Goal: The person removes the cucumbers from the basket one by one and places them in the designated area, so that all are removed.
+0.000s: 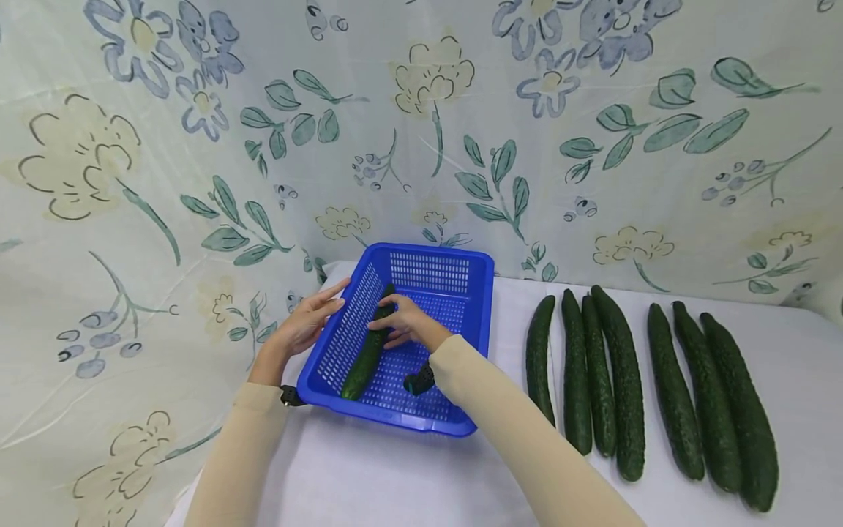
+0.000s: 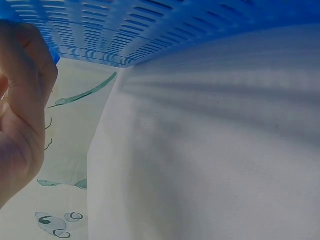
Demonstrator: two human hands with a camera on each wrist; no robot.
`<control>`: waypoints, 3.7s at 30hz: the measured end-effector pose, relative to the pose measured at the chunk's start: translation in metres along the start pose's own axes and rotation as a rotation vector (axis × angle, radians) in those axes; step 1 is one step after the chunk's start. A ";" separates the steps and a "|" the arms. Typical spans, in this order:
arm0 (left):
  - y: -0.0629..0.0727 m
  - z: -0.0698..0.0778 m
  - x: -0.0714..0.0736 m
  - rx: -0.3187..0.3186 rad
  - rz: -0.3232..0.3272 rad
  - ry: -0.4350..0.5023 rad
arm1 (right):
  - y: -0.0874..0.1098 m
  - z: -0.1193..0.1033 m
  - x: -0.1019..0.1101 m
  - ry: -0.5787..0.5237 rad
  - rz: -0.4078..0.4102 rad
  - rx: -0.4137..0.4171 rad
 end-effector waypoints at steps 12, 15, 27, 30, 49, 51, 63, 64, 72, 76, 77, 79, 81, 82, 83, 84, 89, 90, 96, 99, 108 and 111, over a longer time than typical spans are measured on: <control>0.001 -0.001 0.001 -0.003 -0.010 -0.006 | -0.001 0.000 -0.004 0.009 0.009 0.024; 0.001 -0.001 0.001 -0.002 -0.009 -0.004 | 0.000 0.000 -0.003 -0.026 0.019 -0.003; -0.002 0.000 -0.002 0.003 -0.010 -0.015 | 0.006 -0.002 0.012 -0.131 0.042 -0.083; -0.003 0.001 -0.002 0.004 -0.010 -0.019 | 0.008 -0.005 0.013 -0.150 0.038 -0.089; 0.000 0.003 -0.001 0.005 -0.008 -0.056 | 0.035 -0.039 0.024 -0.117 -0.038 -0.022; 0.000 0.003 -0.001 0.006 -0.002 -0.058 | 0.039 -0.042 0.027 -0.120 -0.043 -0.014; 0.001 0.004 0.000 0.011 -0.008 -0.053 | 0.072 -0.064 0.048 -0.094 -0.101 0.072; 0.001 0.004 0.000 0.010 -0.006 -0.056 | 0.075 -0.066 0.050 -0.088 -0.106 0.081; 0.001 0.002 0.002 0.016 0.021 -0.057 | 0.097 -0.071 0.070 -0.064 -0.114 0.136; 0.000 0.000 0.002 0.023 0.022 -0.060 | 0.108 -0.071 0.081 -0.044 -0.115 0.169; 0.000 0.000 0.001 0.023 0.022 -0.061 | 0.111 -0.071 0.083 -0.040 -0.117 0.176; 0.000 0.000 0.001 0.023 0.023 -0.058 | 0.117 -0.070 0.088 -0.030 -0.117 0.192; 0.001 0.001 0.001 0.024 0.025 -0.060 | 0.123 -0.070 0.095 -0.015 -0.107 0.204; 0.001 0.001 0.001 0.025 0.025 -0.061 | 0.125 -0.070 0.098 -0.014 -0.105 0.209; 0.001 0.001 0.001 0.024 0.026 -0.064 | 0.128 -0.069 0.101 -0.010 -0.101 0.212; 0.001 0.001 0.001 0.024 0.026 -0.067 | 0.130 -0.068 0.104 -0.004 -0.095 0.216; 0.002 0.000 0.001 0.027 0.027 -0.077 | 0.139 -0.062 0.118 0.010 -0.075 0.226; 0.002 0.000 0.001 0.028 0.028 -0.075 | 0.141 -0.060 0.121 0.011 -0.065 0.225; 0.002 -0.002 0.001 0.030 0.039 -0.061 | 0.148 -0.047 0.139 0.020 -0.020 0.245; 0.002 -0.002 0.001 0.032 0.034 -0.064 | 0.154 -0.041 0.147 0.038 -0.020 0.262; 0.002 0.003 0.001 0.018 0.014 -0.071 | 0.169 -0.024 0.176 0.094 0.012 0.294; 0.002 0.003 0.000 0.016 0.008 -0.067 | 0.172 -0.018 0.188 0.119 0.034 0.302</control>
Point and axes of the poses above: each hand's wrist, its own y-axis away from the middle knuckle, its own x-axis out of the back of the hand, z = x × y, the point moved 10 cm from there along -y, towards the middle knuckle, and after that the axes turned 7 degrees about y, right-handed, at the moved point
